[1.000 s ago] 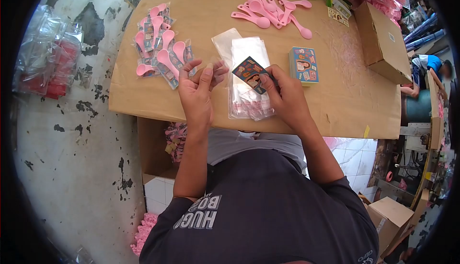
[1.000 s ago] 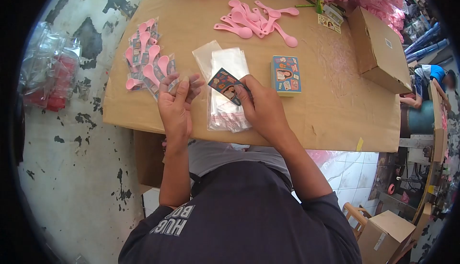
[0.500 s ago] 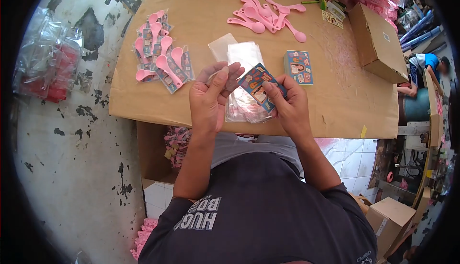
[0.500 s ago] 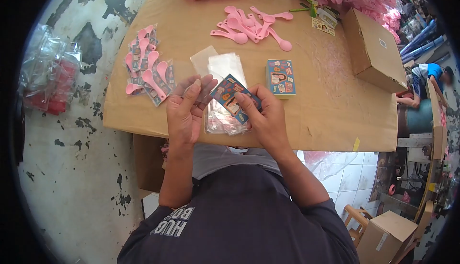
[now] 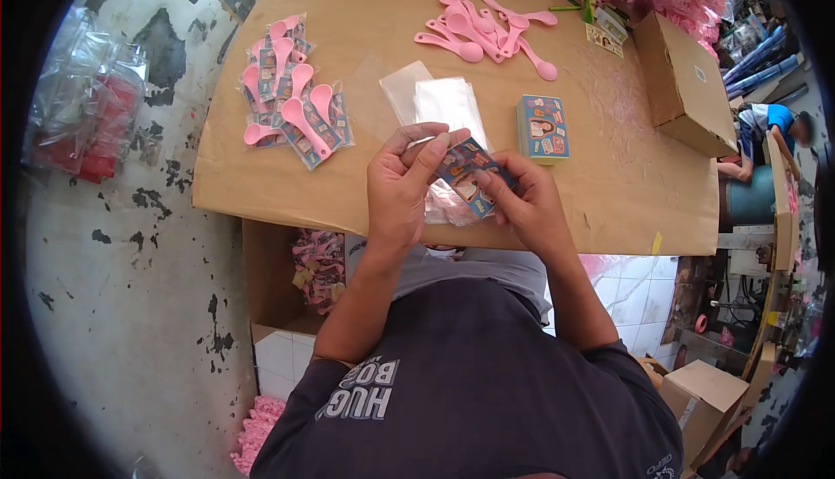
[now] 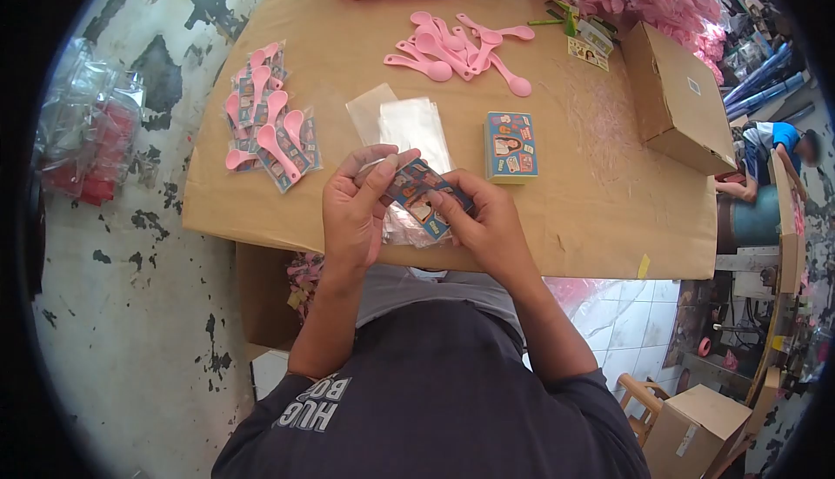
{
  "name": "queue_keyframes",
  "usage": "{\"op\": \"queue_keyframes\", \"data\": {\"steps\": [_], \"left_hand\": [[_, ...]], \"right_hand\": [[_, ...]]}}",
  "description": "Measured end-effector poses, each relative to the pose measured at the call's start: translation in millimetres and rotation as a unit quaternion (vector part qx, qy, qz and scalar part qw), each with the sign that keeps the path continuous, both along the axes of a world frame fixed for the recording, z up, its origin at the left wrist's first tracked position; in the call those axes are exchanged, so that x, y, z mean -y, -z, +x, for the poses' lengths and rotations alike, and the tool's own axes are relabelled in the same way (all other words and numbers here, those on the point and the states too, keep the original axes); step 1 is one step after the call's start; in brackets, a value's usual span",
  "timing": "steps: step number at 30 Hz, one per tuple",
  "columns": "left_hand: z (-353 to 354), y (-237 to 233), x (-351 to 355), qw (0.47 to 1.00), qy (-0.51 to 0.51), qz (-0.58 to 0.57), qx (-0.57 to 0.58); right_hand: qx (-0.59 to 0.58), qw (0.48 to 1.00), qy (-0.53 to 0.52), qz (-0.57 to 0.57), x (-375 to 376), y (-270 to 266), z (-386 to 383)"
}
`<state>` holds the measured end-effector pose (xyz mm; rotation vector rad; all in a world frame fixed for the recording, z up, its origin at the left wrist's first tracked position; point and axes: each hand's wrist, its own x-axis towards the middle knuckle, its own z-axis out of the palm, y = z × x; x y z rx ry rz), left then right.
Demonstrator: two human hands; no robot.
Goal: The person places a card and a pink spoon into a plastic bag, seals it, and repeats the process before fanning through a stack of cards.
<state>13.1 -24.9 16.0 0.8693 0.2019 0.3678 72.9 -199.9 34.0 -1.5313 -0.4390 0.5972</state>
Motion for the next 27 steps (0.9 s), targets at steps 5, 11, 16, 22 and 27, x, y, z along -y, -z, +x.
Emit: {"op": "queue_keyframes", "data": {"steps": [5, 11, 16, 22, 27], "left_hand": [[-0.3, 0.9, 0.0, 1.000, 0.000, 0.008, 0.016], [0.5, 1.0, 2.0, 1.000, 0.015, 0.022, 0.007], [1.3, -0.6, 5.9, 0.999, -0.001, 0.045, 0.012], [1.5, -0.7, 15.5, 0.999, 0.010, 0.028, 0.011], [0.9, -2.4, 26.3, 0.999, 0.015, 0.043, 0.014]], "right_hand": [[-0.091, 0.992, 0.058, 0.067, 7.5, 0.4, -4.4], [-0.057, 0.997, 0.023, 0.036, 15.4, 7.1, -3.4], [-0.043, 0.995, 0.060, 0.067, 14.1, 1.9, -0.1], [-0.059, 0.991, 0.073, 0.093, 13.4, 4.4, -1.1], [-0.053, 0.984, 0.103, 0.137, -1.1, -0.6, -7.4]]}}
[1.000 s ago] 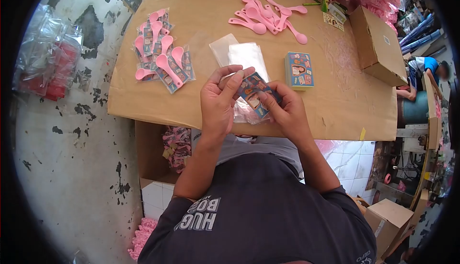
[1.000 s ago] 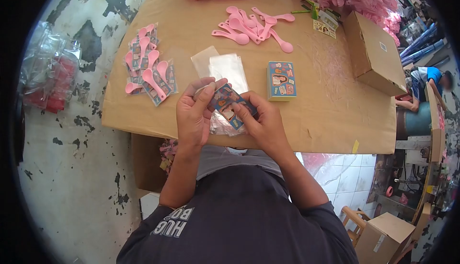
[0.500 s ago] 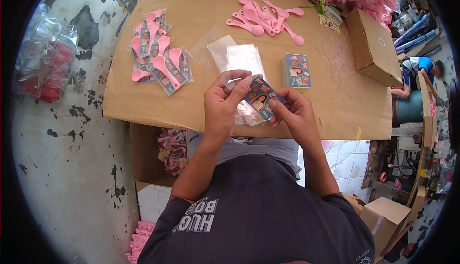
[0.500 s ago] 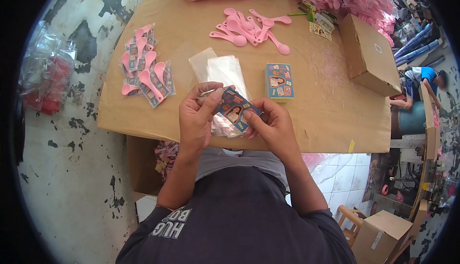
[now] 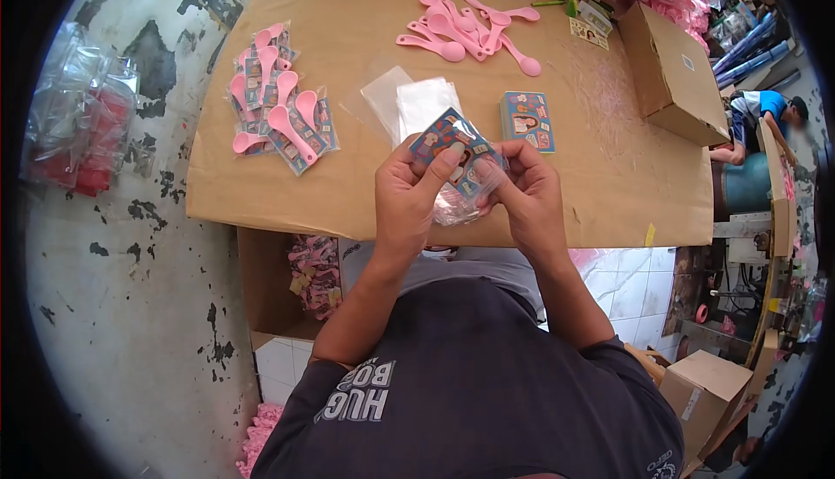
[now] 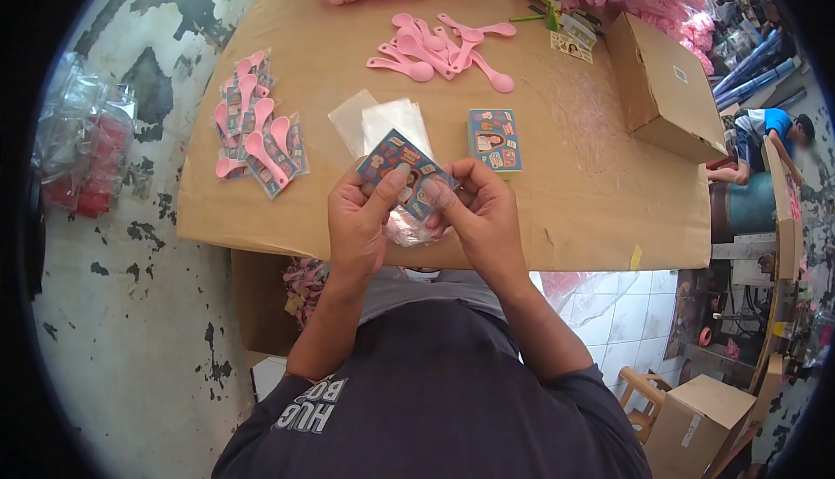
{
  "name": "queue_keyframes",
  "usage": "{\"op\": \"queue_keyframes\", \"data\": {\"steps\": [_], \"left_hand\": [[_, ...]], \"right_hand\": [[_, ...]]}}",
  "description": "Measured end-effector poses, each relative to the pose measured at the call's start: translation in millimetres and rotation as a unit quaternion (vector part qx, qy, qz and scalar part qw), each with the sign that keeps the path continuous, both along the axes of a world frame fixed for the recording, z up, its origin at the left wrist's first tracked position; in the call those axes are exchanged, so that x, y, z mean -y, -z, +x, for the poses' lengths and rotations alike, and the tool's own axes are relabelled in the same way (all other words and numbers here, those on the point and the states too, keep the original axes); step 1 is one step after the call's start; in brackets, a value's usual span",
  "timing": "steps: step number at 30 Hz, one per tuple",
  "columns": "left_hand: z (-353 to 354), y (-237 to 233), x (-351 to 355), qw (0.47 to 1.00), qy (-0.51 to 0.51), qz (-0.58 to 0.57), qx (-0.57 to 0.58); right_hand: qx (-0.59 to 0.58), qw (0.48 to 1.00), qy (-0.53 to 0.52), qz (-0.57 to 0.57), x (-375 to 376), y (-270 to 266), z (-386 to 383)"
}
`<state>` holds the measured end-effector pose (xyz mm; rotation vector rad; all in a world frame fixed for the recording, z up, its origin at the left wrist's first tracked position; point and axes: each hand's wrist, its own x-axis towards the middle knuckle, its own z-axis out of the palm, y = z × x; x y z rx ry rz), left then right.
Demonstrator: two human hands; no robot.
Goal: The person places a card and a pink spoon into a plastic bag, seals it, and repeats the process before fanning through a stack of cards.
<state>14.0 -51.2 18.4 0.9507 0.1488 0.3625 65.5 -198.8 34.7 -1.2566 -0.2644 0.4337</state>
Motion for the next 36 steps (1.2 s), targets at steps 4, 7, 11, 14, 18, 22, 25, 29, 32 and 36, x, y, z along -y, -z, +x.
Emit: {"op": "queue_keyframes", "data": {"steps": [4, 7, 11, 14, 18, 22, 25, 29, 32, 36], "left_hand": [[-1.6, -5.9, -3.6, 0.999, -0.026, 0.014, 0.020], [-3.2, -0.1, -4.1, 0.999, 0.006, 0.036, 0.011], [-7.8, 3.1, -5.6, 0.999, 0.019, 0.039, 0.004], [-11.6, -1.3, -7.6, 0.999, 0.048, 0.018, -0.004], [-12.0, -9.9, -3.3, 0.998, 0.032, 0.049, 0.027], [-7.0, -22.3, -7.8, 0.995, -0.017, -0.057, 0.076], [-3.6, -19.3, -11.5, 0.982, 0.032, -0.135, 0.132], [-2.0, -17.6, -4.1, 0.972, 0.070, -0.160, 0.157], [0.9, -17.4, 4.2, 0.971, 0.085, -0.153, 0.162], [1.7, -24.9, 12.0, 0.977, 0.071, -0.135, 0.152]], "right_hand": [[-0.014, 0.999, -0.026, -0.014, 7.4, 6.0, 0.2], [-0.005, 1.000, -0.026, -0.005, 3.9, 6.4, -3.3], [0.027, 0.999, -0.027, -0.022, -0.5, 8.2, -4.3], [0.070, 0.996, -0.001, -0.050, -10.5, 15.3, -7.6], [0.022, 0.998, 0.002, 0.055, -20.9, 16.5, -12.9], [0.005, 0.999, -0.003, 0.048, -22.4, 20.0, -19.4], [-0.012, 0.999, -0.027, 0.033, -18.7, 17.5, -24.2], [-0.034, 0.997, -0.011, 0.067, -16.2, 12.7, -26.0], [-0.013, 0.999, 0.013, 0.043, -15.6, 18.3, -20.3], [0.070, 0.996, 0.053, 0.035, -19.6, 23.1, -10.9]]}}
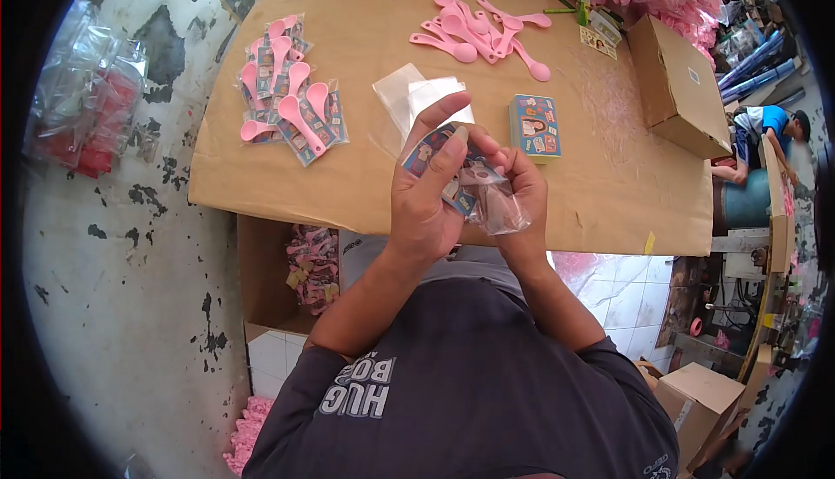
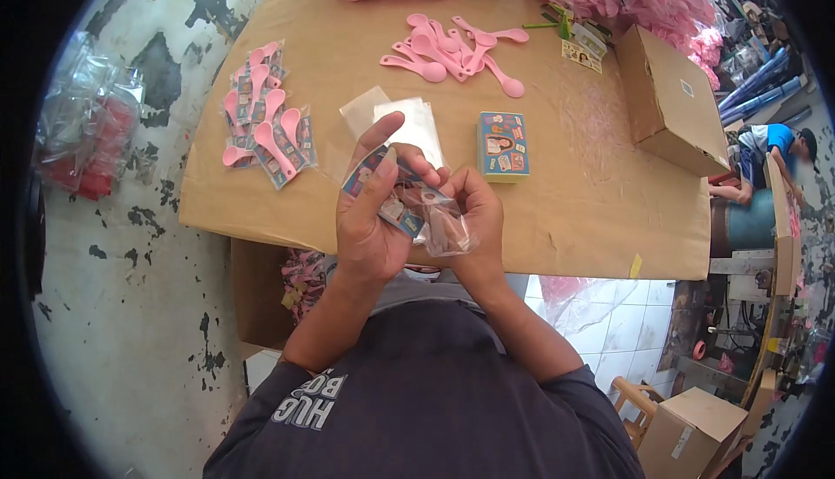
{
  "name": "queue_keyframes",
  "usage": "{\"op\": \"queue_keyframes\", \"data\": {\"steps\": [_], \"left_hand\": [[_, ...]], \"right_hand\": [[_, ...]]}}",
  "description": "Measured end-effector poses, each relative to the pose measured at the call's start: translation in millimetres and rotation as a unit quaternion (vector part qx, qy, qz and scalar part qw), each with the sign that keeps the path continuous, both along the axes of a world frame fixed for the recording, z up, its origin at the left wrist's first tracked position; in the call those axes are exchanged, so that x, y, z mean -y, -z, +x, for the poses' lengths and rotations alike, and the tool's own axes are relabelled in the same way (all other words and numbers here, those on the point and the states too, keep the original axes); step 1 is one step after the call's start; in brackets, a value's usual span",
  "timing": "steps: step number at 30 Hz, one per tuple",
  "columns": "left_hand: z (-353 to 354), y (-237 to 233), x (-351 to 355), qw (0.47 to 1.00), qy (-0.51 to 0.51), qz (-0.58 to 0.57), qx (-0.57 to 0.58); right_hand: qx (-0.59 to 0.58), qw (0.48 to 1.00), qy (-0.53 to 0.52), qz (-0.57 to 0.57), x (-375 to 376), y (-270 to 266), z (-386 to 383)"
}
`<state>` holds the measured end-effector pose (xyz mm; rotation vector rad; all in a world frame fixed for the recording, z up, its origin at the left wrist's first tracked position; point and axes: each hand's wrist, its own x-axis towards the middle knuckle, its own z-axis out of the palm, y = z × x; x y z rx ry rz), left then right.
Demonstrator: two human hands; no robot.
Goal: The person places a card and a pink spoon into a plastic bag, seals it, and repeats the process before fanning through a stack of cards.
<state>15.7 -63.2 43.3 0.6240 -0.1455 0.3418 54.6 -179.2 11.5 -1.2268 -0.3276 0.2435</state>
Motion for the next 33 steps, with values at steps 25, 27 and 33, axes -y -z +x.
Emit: {"op": "queue_keyframes", "data": {"steps": [25, 27, 33], "left_hand": [[-10.9, 23.3, -74.7, 0.968, -0.109, -0.160, -0.157], [-15.4, 26.4, -73.8, 0.970, -0.114, -0.151, -0.151], [-28.6, 35.2, -56.4, 0.975, -0.082, -0.094, -0.186]], "right_hand": [[0.459, 0.822, 0.003, -0.337, 3.3, -69.0, 102.5], [0.378, 0.851, 0.030, -0.364, -1.0, -71.5, 167.8], [0.431, 0.756, 0.054, -0.489, -19.5, -7.5, 353.1]]}}
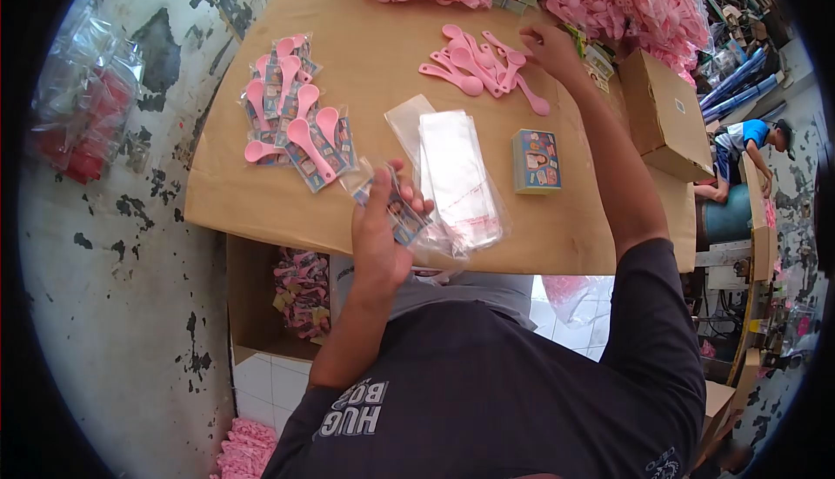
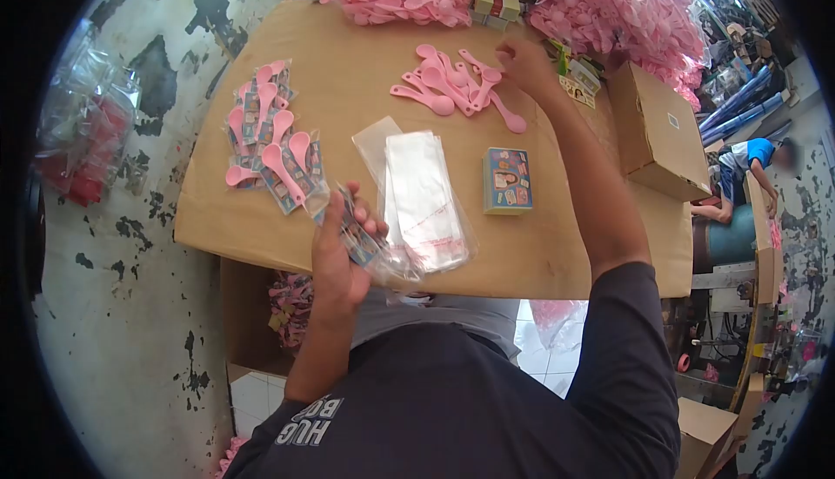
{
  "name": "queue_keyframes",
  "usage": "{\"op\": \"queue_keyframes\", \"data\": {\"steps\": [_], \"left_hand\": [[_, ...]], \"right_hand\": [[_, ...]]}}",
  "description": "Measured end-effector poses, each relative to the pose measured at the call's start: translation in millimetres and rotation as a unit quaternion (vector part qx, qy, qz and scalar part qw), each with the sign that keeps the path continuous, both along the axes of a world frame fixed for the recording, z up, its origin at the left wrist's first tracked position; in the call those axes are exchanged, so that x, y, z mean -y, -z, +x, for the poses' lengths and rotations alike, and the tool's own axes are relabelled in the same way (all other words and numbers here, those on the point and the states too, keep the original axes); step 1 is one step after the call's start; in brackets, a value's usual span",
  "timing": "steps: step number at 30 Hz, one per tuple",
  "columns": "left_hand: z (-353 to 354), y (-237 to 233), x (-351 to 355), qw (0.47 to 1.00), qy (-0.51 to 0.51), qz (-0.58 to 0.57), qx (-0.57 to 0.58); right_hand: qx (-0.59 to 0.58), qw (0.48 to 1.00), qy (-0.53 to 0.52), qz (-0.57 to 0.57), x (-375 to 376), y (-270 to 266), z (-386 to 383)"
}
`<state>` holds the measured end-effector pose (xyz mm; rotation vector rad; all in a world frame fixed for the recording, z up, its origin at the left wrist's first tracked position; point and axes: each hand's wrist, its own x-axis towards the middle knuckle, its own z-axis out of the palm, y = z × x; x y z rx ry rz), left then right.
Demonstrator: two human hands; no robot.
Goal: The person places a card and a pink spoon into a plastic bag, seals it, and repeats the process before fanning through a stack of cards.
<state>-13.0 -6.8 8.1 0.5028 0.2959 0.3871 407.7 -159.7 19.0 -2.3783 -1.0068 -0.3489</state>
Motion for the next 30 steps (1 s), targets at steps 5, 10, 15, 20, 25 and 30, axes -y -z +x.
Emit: {"op": "queue_keyframes", "data": {"steps": [5, 10, 15, 20, 25, 30], "left_hand": [[-5.4, 15.8, 3.2, 0.999, 0.018, 0.025, -0.028], [-4.1, 17.2, 5.6, 0.996, 0.028, 0.076, -0.025], [-4.5, 23.0, 1.8, 0.996, 0.044, 0.077, -0.009], [-4.5, 25.8, 1.4, 0.996, 0.050, 0.075, 0.011], [-7.7, 26.6, 0.4, 0.995, 0.052, 0.078, 0.025], [-11.8, 30.1, -0.4, 0.996, 0.048, 0.063, 0.032]], "right_hand": [[-0.031, 0.996, 0.009, -0.088, -56.0, 1.6, -3.9], [0.054, 0.984, 0.019, -0.167, -65.2, -2.4, -3.1], [-0.013, 0.994, -0.005, -0.107, -53.9, -1.0, 12.2], [-0.240, 0.967, -0.071, -0.051, -33.5, -5.6, 10.4], [-0.112, 0.993, -0.041, 0.027, -21.8, -21.8, -14.1], [0.087, 0.990, -0.006, 0.112, 11.3, -85.2, -103.3]]}}
